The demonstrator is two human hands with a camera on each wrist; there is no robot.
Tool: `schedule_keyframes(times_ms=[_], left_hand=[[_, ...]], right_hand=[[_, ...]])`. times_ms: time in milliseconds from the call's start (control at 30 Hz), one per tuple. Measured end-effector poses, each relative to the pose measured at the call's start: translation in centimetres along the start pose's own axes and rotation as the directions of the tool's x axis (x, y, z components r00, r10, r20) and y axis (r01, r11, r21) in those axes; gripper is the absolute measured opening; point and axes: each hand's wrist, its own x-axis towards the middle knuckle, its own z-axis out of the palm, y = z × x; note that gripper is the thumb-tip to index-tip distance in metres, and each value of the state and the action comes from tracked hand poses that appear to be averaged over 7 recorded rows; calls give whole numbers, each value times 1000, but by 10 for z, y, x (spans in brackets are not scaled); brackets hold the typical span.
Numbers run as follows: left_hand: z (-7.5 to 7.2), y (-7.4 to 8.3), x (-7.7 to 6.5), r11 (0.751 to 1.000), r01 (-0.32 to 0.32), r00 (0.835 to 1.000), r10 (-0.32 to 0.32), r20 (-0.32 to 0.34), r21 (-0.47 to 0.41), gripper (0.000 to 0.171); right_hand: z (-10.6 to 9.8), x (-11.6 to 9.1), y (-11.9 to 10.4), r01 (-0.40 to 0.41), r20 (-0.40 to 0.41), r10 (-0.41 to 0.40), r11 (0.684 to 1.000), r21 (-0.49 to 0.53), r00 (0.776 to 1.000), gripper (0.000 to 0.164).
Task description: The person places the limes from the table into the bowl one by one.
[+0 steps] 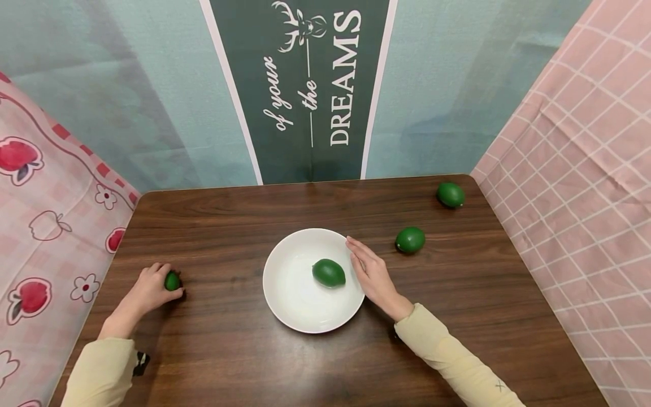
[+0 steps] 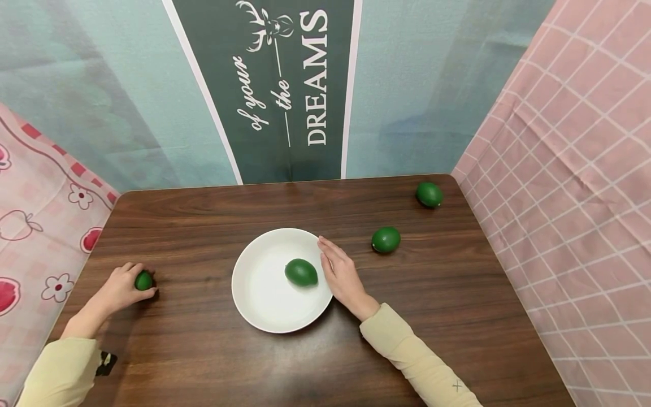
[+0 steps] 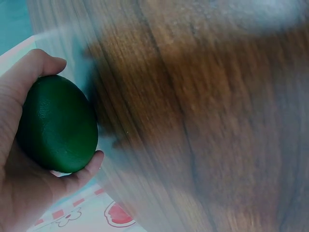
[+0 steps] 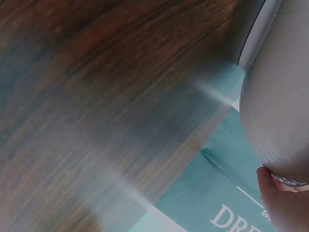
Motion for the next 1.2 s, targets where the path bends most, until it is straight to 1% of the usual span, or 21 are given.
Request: schedule_keyframes(times_ms=[267, 367, 500, 600, 767, 900, 1067, 1200], left_hand=[[-1, -3, 2, 1000, 7, 1000, -7, 21, -4, 41], [-1, -4, 3, 1000, -1, 1000, 1, 11, -4, 39], [-3, -3, 5, 1000, -10, 1000, 10, -25, 2, 38], [-6, -2, 6, 1000, -4, 1000, 4, -31, 1, 38], [-10, 0, 9, 1000, 15, 1000, -15, 11, -2, 41], [-12, 0, 10, 1000, 20, 1000, -20, 24, 2, 44], [-14, 2, 11, 1000, 19, 1000, -19, 12, 2, 45], [-16, 3, 12, 1000, 16, 1000, -16, 1, 12, 50]], right_hand=[[0, 0, 1, -13, 11, 13, 1000, -1, 1000, 29], [0, 0, 1, -12, 10, 12, 1000, -4, 1000, 29], [0, 0, 1, -4, 3, 4, 1000, -6, 1000, 28], [0, 0, 1, 1, 1, -1, 1000, -5, 1000, 28], [0, 0, 2, 0, 1, 0, 1000, -5, 1000, 28], [0, 0, 2, -7, 7, 7, 1000, -5, 1000, 28], [0, 0, 2, -18, 13, 18, 1000, -2, 1000, 28], [0, 0, 2, -23, 16, 23, 1000, -1, 1000, 29]])
